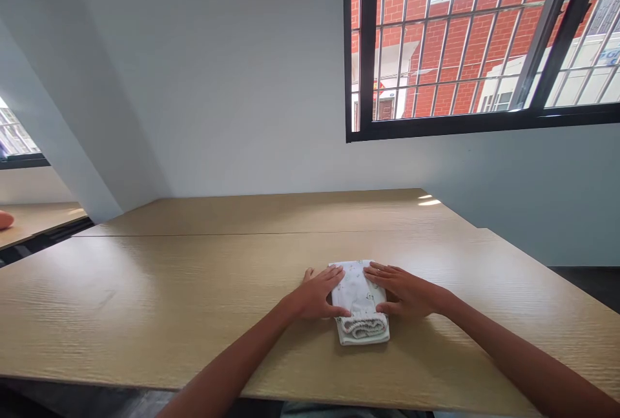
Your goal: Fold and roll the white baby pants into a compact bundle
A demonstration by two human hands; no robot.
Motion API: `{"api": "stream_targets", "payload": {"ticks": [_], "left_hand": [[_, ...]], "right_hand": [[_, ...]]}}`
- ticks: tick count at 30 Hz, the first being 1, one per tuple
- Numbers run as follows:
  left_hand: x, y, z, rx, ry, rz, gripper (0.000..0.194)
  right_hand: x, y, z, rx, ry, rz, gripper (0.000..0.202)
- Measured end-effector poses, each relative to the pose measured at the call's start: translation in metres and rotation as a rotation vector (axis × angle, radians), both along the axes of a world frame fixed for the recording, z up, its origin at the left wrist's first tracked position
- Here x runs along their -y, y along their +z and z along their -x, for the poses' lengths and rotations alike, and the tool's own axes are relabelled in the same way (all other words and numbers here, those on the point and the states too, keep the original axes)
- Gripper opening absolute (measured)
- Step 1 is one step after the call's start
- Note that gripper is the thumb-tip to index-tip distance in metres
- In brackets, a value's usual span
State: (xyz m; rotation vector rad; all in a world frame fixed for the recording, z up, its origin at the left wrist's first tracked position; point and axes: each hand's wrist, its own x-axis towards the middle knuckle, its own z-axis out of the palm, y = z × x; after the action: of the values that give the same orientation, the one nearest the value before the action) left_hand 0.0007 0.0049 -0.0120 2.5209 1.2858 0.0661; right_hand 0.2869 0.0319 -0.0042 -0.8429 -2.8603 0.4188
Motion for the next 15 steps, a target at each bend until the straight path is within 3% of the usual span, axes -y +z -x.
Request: {"api": "stream_targets", "payload": {"ticks": [10, 15], "left_hand": [[0.006, -0.002, -0.001, -0.050, -0.007, -0.044, 0.085], [0.009, -0.007, -0.003, -0.038, -0.027, -0.160, 0.073]], "right_hand": [[-0.002, -0.007, 0.001, 0.013, 0.031, -0.032, 0.069], [0.001, -0.007, 0.006, -0.023, 0.068, -0.076, 0.057]]}}
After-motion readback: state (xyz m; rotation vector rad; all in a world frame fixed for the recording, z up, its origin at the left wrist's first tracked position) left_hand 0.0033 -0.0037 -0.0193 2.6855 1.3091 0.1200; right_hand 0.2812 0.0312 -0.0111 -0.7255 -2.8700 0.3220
